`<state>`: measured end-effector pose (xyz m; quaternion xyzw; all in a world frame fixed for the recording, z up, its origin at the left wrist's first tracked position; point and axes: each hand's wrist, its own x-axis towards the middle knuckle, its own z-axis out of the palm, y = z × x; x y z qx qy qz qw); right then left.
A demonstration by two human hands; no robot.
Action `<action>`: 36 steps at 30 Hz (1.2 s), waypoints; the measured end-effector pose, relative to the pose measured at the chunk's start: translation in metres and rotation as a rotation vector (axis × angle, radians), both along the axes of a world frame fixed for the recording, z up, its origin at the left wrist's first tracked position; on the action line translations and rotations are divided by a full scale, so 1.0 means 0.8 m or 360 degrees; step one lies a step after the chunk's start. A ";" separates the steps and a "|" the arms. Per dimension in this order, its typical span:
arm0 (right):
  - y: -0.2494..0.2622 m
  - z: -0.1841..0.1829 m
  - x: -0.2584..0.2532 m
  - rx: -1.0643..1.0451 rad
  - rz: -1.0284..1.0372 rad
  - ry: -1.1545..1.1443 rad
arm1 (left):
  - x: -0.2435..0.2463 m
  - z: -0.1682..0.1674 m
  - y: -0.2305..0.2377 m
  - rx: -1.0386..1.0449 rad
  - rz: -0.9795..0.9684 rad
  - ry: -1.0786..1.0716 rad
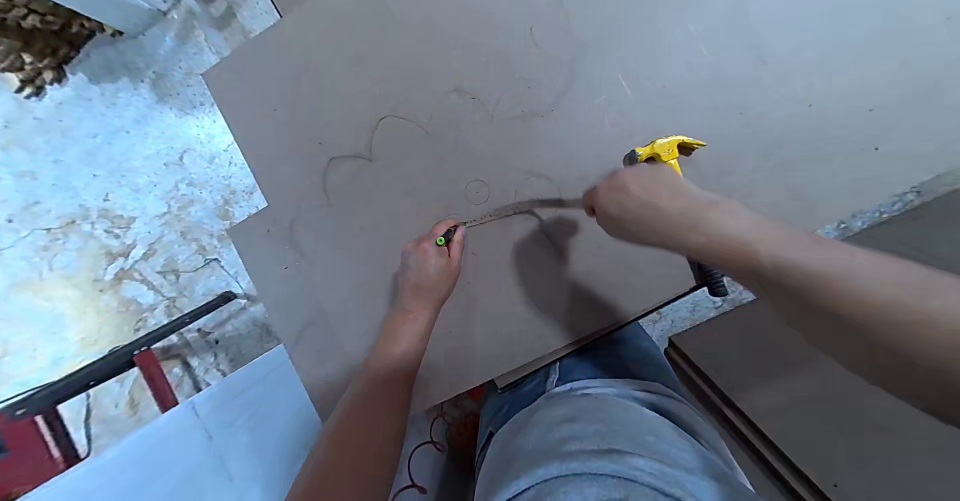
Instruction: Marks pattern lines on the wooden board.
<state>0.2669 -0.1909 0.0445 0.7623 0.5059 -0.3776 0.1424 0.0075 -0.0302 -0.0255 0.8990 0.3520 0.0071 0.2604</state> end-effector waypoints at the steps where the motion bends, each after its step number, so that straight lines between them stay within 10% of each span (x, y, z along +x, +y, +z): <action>1: 0.020 0.004 0.010 0.0090 0.0039 -0.0066 | 0.001 -0.001 -0.001 0.0025 0.0007 -0.0006; 9: 0.202 0.036 -0.003 0.0928 0.0731 -0.0317 | 0.011 -0.002 0.003 0.0082 0.0385 -0.0095; 16: 0.220 0.040 -0.039 0.0959 0.0749 -0.0390 | -0.004 -0.020 0.013 0.0330 0.0270 -0.0382; 21: 0.113 0.028 0.014 0.1830 0.0138 -0.0396 | 0.005 -0.026 0.018 -0.0076 0.0186 0.0286; 30: -0.281 -0.060 -0.050 0.0871 -0.0910 -0.0278 | 0.010 -0.057 0.009 -0.0133 0.0023 0.0429; 36: -0.348 -0.060 -0.064 0.0783 -0.1042 -0.0152 | 0.005 -0.071 0.002 0.0003 0.0107 0.0387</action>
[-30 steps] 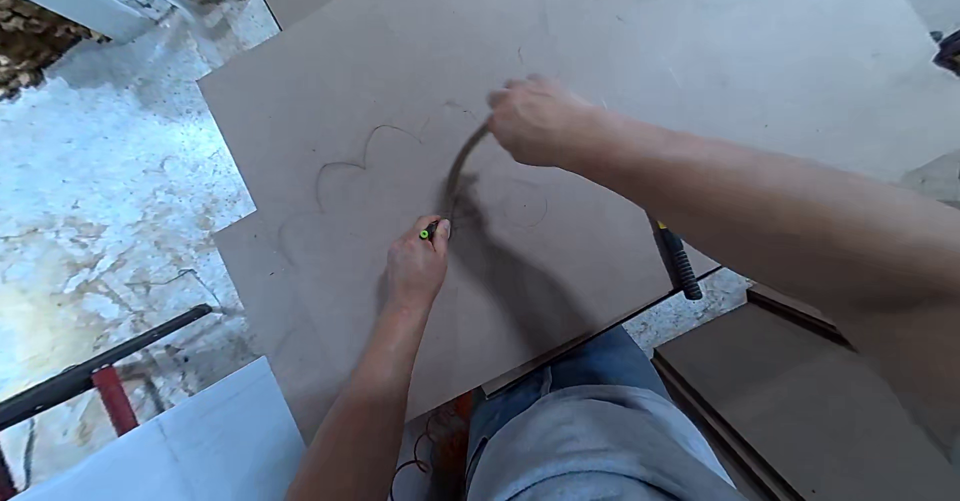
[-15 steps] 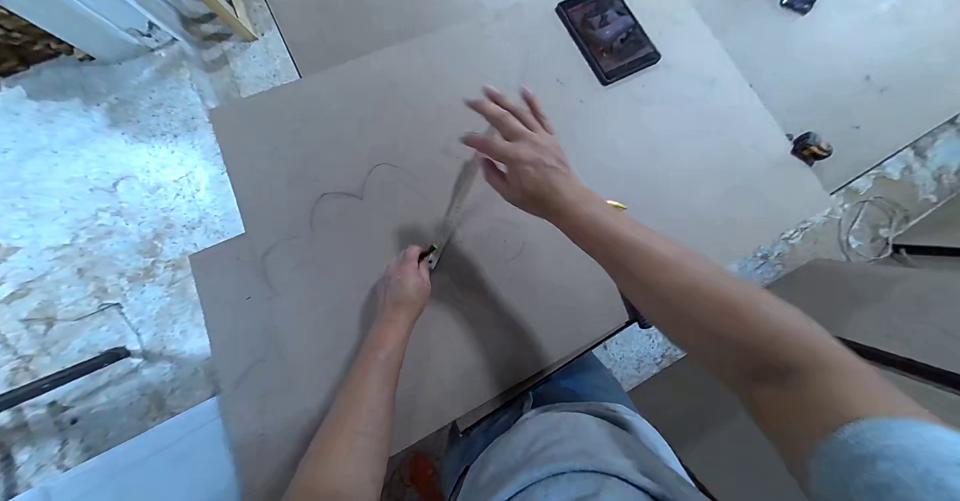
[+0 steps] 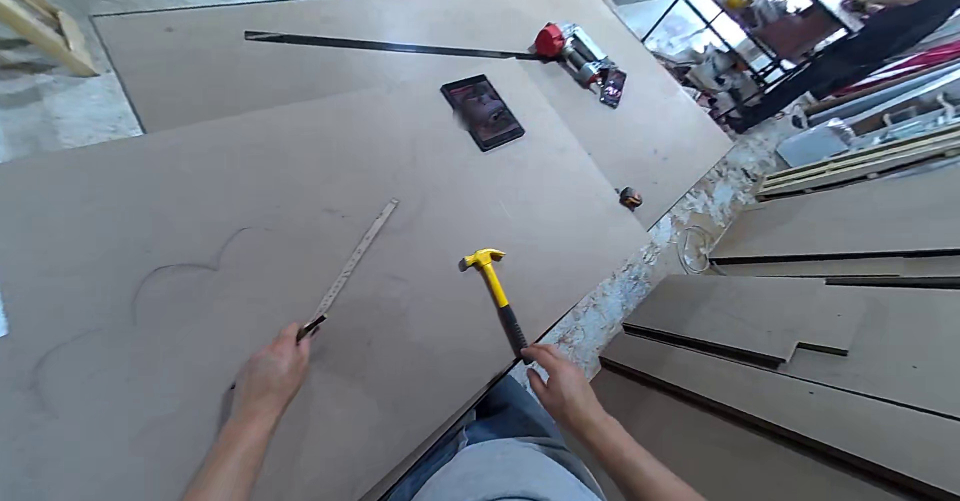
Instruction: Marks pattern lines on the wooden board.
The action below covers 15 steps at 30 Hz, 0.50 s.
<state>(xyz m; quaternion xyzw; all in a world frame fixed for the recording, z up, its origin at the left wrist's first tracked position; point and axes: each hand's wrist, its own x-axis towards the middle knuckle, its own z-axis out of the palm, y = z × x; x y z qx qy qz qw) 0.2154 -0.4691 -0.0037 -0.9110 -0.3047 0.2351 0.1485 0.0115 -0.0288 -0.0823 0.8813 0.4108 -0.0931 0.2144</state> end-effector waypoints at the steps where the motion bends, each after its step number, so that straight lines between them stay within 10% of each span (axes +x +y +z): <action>1: 0.001 0.001 0.007 0.0001 0.0020 0.0030 | 0.003 0.001 -0.004 0.0036 0.0035 0.0031; 15: -0.068 -0.020 0.187 0.0058 0.0295 0.0113 | 0.064 0.034 -0.054 0.0216 0.0949 0.0296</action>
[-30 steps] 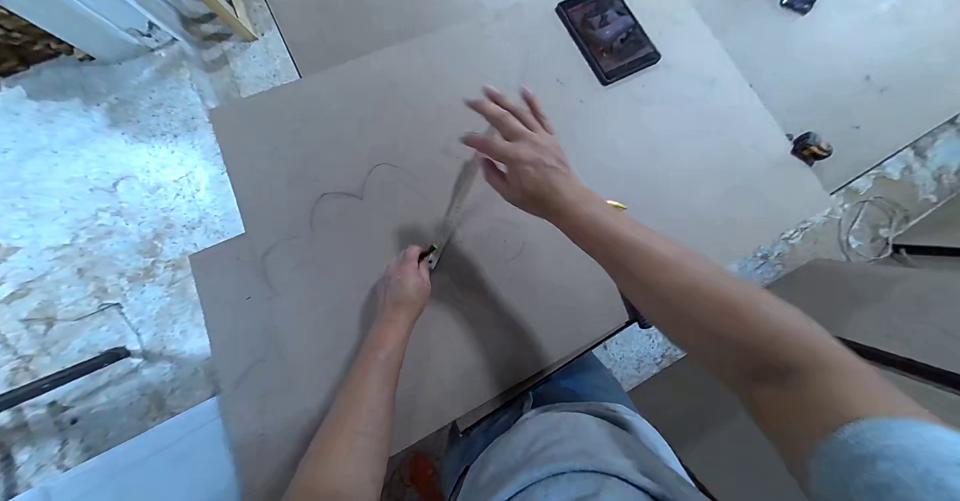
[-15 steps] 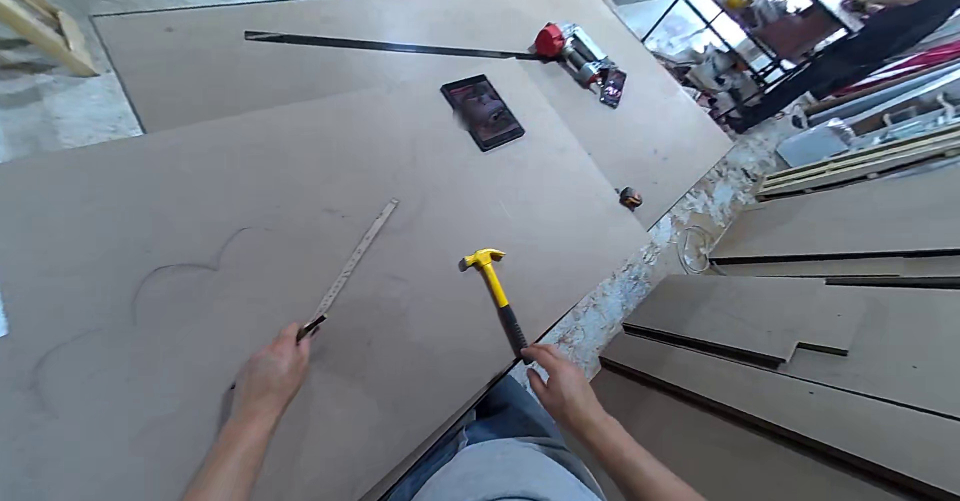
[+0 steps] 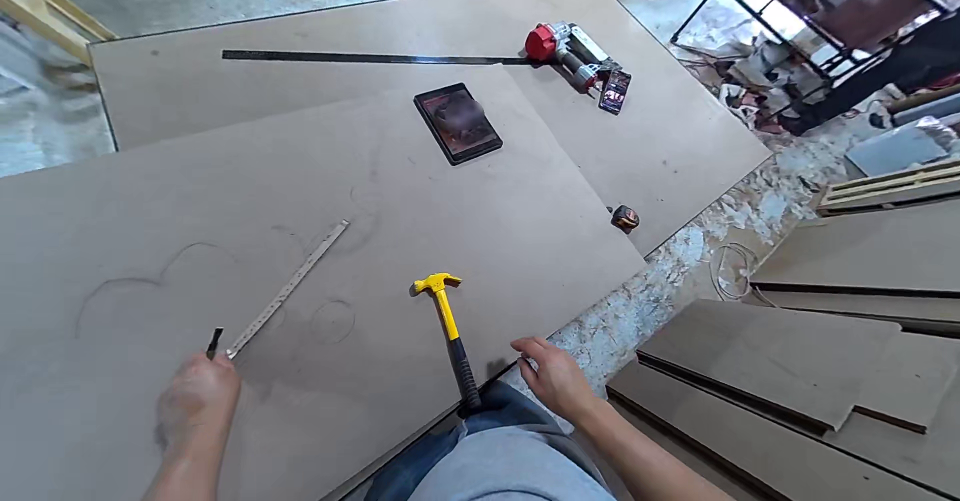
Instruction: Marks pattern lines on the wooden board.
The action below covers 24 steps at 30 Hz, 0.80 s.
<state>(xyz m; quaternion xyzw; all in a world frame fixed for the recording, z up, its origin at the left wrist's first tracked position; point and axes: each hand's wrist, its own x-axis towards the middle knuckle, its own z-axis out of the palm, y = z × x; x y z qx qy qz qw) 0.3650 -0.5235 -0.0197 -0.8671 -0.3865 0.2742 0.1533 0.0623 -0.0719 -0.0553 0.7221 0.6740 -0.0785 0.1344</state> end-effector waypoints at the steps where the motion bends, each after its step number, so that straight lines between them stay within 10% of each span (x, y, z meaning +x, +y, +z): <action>1: -0.009 -0.001 0.013 -0.0004 0.0006 -0.0016 | 0.006 0.010 -0.004 -0.0005 0.0107 -0.0056; 12: -0.011 -0.044 0.066 0.0109 0.0168 0.0107 | -0.123 0.023 -0.084 -0.0123 0.1248 -0.1337; 24: 0.136 -0.059 0.001 -0.0016 0.0331 0.0139 | -0.225 0.030 -0.215 -0.0463 0.1345 -0.1344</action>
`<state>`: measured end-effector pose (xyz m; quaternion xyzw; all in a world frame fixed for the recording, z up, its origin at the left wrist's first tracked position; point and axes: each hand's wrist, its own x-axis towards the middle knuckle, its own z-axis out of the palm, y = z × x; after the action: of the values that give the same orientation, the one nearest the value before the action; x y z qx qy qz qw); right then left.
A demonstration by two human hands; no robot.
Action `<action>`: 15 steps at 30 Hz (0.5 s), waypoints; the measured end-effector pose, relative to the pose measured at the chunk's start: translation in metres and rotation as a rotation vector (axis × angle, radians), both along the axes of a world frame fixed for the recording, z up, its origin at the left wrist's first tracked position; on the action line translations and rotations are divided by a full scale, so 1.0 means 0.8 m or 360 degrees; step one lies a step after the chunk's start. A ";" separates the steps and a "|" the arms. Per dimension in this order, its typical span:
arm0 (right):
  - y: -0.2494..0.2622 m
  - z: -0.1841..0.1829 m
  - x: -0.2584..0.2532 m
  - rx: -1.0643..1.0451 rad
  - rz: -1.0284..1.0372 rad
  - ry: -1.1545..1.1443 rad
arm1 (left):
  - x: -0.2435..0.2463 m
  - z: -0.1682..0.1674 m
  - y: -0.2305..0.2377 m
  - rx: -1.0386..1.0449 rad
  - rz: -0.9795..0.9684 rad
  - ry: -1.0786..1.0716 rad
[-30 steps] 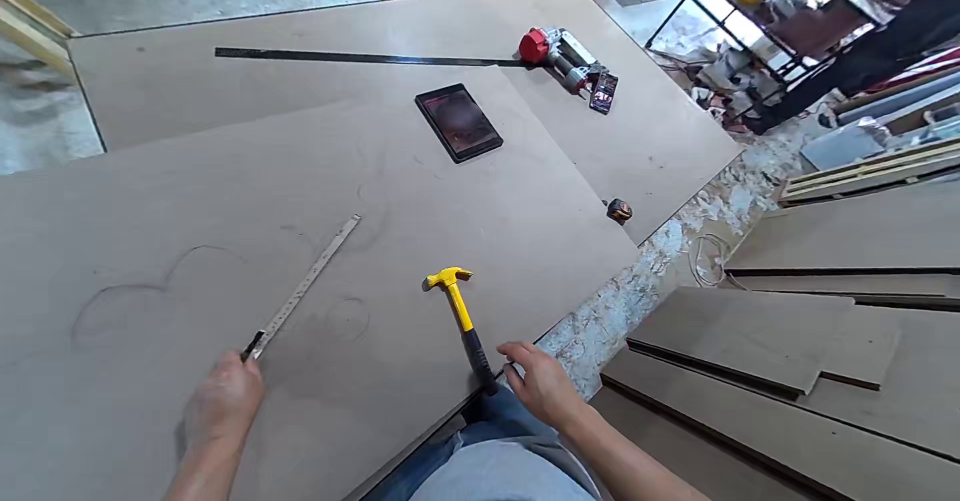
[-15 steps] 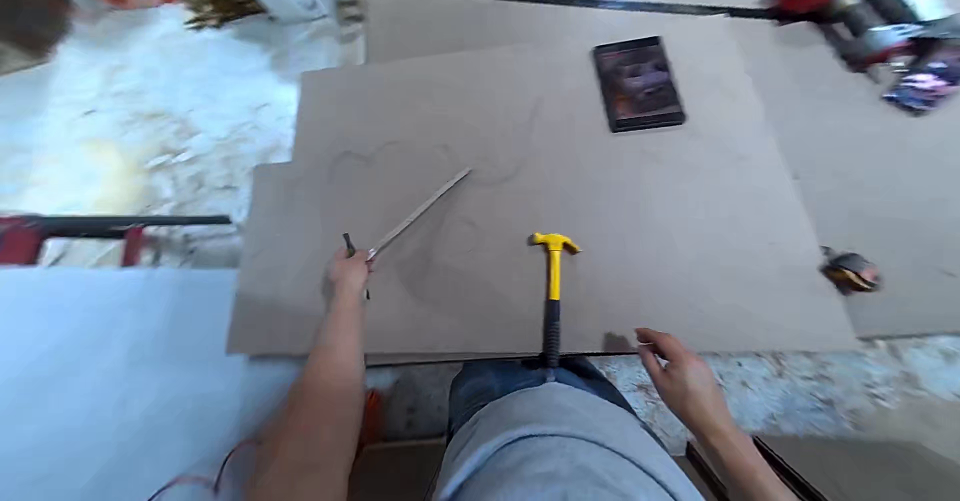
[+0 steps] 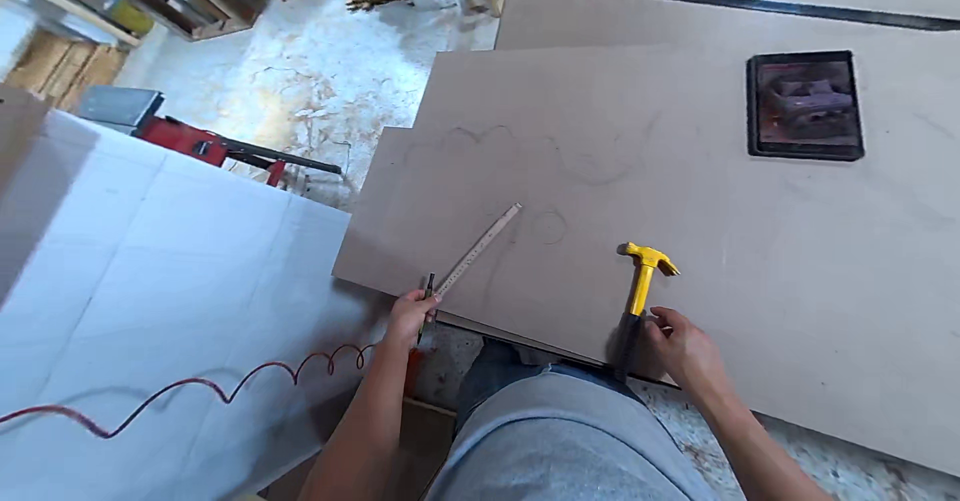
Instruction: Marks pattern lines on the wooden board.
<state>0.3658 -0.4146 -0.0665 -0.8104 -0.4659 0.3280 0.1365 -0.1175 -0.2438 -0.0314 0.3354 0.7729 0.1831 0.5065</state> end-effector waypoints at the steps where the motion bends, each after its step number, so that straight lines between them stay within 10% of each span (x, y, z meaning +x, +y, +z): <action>1: 0.010 0.002 -0.009 -0.0056 -0.0029 -0.0014 | -0.006 0.001 0.005 0.0007 0.0016 -0.0008; 15: 0.092 0.006 -0.141 -0.0483 -0.0810 -0.0455 | -0.057 -0.027 0.198 0.0021 -0.0285 -0.0160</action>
<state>0.2533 -0.3412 -0.0621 -0.9498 -0.2086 0.2319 0.0250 -0.1630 -0.0851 -0.0529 0.3969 0.7122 0.1588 0.5569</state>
